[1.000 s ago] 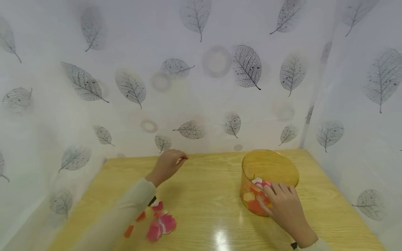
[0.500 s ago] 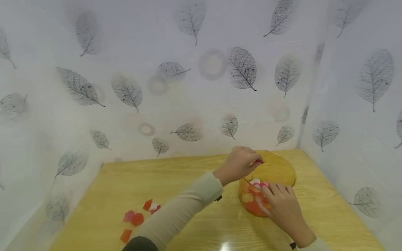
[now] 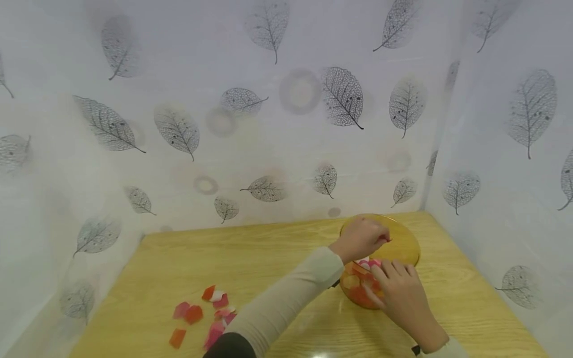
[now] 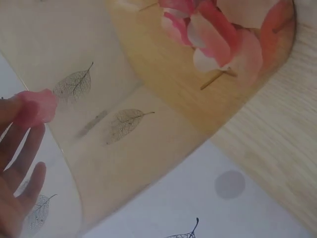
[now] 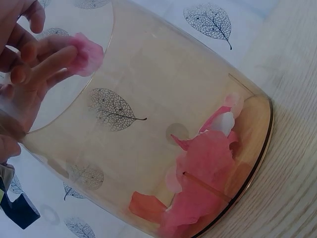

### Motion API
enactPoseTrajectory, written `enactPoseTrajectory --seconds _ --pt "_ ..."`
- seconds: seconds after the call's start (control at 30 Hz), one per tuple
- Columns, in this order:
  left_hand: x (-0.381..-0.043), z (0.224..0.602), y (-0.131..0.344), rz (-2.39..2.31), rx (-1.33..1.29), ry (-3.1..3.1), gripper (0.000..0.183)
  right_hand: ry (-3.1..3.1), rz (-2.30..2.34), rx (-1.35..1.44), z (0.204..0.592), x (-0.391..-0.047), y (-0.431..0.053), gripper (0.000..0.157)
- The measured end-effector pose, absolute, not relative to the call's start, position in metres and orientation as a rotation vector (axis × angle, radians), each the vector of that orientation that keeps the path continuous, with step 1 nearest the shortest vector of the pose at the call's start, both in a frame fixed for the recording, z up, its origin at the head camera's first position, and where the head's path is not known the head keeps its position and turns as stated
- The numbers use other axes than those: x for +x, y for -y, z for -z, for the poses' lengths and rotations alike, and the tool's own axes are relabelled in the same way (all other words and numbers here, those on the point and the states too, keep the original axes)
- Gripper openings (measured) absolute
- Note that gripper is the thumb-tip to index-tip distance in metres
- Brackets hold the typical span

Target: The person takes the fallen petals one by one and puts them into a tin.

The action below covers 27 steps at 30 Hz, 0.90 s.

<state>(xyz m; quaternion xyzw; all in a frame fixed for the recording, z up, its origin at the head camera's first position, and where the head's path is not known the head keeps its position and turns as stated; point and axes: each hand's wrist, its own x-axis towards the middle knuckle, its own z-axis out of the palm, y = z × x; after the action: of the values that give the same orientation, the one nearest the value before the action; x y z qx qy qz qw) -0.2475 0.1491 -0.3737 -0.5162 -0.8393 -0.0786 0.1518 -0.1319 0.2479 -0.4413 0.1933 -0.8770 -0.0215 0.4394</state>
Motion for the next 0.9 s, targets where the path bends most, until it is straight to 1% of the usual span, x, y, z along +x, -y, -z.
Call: enactPoseTrajectory --seconds 0.33,0.53,0.7,0.9 --pt "-0.2486 0.3776 -0.1512 0.214 -1.573 2.397 0.016 2.195 0.062 0.486 0.4410 -0.1331 -0.2498 0.056" --pt "-0.2483 0.3788 -0.1507 0.201 -1.582 2.420 0.028 2.200 0.070 0.485 0.4415 -0.1321 -0.2490 0.057" --pt "-0.2483 0.3790 -0.1506 0.198 -1.582 2.404 0.027 2.177 0.069 0.495 0.4390 -0.1316 -0.2481 0.054" --pt "-0.2517 0.3809 -0.1471 0.345 -1.554 2.312 0.026 2.181 0.052 0.496 0.4387 -0.1315 -0.2470 0.055"
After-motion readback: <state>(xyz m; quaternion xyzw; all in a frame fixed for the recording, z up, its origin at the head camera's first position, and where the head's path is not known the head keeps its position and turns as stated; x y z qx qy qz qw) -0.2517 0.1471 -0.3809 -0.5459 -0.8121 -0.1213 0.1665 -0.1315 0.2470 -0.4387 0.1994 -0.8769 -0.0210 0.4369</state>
